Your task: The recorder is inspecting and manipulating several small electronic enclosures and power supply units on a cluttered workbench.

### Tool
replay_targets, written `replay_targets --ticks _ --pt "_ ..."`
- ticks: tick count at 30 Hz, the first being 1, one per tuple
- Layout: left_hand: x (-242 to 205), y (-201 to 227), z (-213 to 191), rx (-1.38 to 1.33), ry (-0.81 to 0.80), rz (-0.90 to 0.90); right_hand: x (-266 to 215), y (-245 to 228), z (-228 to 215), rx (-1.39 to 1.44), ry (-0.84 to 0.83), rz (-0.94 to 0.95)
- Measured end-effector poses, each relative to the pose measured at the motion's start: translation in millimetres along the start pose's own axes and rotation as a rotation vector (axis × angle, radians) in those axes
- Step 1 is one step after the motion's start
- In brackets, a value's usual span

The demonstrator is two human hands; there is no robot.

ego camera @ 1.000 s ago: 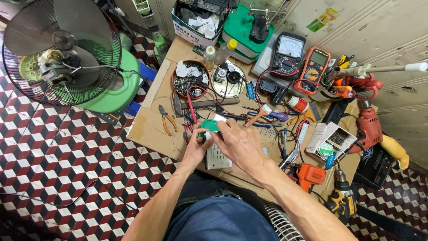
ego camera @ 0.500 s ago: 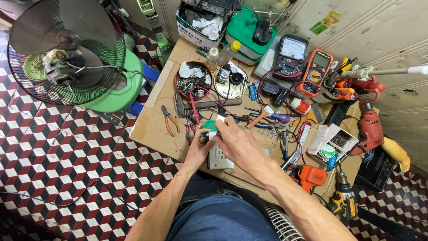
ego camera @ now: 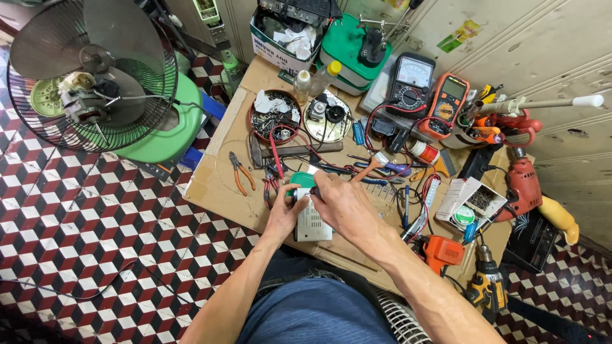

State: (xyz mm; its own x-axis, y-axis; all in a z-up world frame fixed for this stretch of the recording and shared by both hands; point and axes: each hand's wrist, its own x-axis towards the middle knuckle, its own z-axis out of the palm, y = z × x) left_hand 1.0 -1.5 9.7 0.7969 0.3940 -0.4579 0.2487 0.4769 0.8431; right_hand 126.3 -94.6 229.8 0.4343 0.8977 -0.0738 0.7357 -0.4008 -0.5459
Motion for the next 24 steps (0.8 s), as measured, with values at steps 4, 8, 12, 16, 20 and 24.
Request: replay_targets --ticks 4,8,12,16,20,24 --pt "7.6 12.4 4.9 0.109 0.039 -0.057 -5.0 -8.5 -22.4 -0.046 -0.108 0.128" --pt "33.7 26.9 4.9 0.227 0.029 0.118 -19.9 -6.9 -39.2 -0.052 0.093 0.230" --pt "59.4 21.4 -4.7 0.235 -0.019 0.225 -32.4 4.2 -41.7 -0.045 0.202 0.334" --pt "33.6 45.7 -11.3 0.763 0.179 0.423 -38.8 -9.5 -45.9 0.051 0.127 0.473" --pt "-5.4 32.0 -30.0 0.510 0.291 0.232 -55.2 -7.5 -29.3 0.129 0.167 0.319" --pt "-54.9 -2.6 -22.7 0.554 0.258 0.076 -54.6 -11.5 -17.2 0.074 0.022 0.300"
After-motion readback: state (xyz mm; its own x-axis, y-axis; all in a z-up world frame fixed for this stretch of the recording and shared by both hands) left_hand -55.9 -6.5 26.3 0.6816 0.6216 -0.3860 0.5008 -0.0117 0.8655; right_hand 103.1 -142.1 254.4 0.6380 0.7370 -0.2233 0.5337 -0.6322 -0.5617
